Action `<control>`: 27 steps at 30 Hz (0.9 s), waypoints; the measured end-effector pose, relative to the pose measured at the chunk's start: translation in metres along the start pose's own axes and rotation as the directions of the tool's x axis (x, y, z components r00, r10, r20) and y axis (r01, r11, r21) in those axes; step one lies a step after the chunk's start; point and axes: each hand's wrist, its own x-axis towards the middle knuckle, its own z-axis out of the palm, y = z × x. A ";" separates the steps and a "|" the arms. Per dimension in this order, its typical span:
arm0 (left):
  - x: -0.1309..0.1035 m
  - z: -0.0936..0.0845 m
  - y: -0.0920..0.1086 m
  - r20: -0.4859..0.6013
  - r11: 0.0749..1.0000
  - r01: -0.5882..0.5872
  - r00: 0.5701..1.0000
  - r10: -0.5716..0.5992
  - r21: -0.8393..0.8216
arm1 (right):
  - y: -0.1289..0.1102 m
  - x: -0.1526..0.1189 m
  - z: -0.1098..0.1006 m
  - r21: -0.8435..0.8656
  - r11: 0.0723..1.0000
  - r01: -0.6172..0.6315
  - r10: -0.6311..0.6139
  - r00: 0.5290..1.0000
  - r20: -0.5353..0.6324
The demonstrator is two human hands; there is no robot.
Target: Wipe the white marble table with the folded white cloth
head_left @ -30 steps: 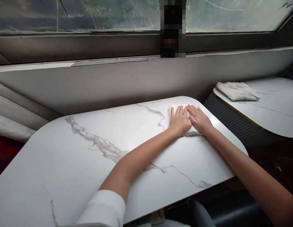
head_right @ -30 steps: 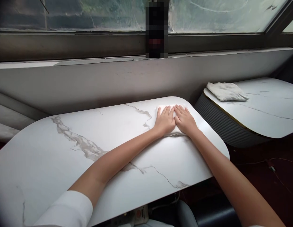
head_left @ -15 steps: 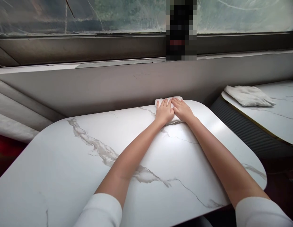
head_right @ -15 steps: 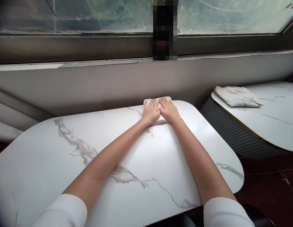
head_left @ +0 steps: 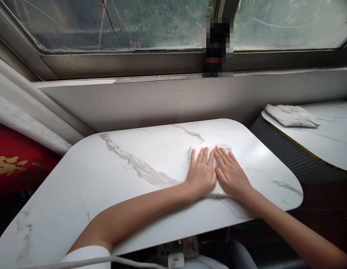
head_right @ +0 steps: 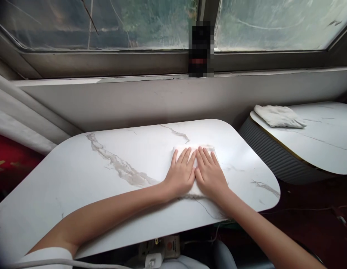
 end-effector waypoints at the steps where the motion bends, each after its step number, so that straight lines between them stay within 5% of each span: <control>1: -0.014 -0.004 0.005 0.008 1.000 -0.020 1.000 0.020 -0.008 | -0.009 -0.014 -0.004 0.004 1.000 -0.002 0.002 1.000 -0.002; 7: -0.078 -0.027 0.007 0.083 0.990 -0.096 0.991 0.104 -0.101 | -0.058 -0.061 -0.019 0.006 0.998 0.059 -0.059 0.998 -0.027; 13: -0.092 -0.035 -0.018 0.138 0.990 0.047 0.990 -0.028 -0.136 | -0.081 -0.042 -0.016 0.052 0.993 0.110 -0.111 0.993 0.026; 17: -0.064 -0.028 -0.048 0.071 0.980 0.169 0.984 -0.162 -0.104 | -0.080 0.006 -0.002 0.074 0.991 0.109 -0.114 0.992 0.060; 27: 0.070 -0.006 -0.155 -0.062 0.938 0.347 0.936 -0.347 -0.012 | -0.046 0.176 0.050 0.108 0.994 0.015 -0.025 0.996 0.091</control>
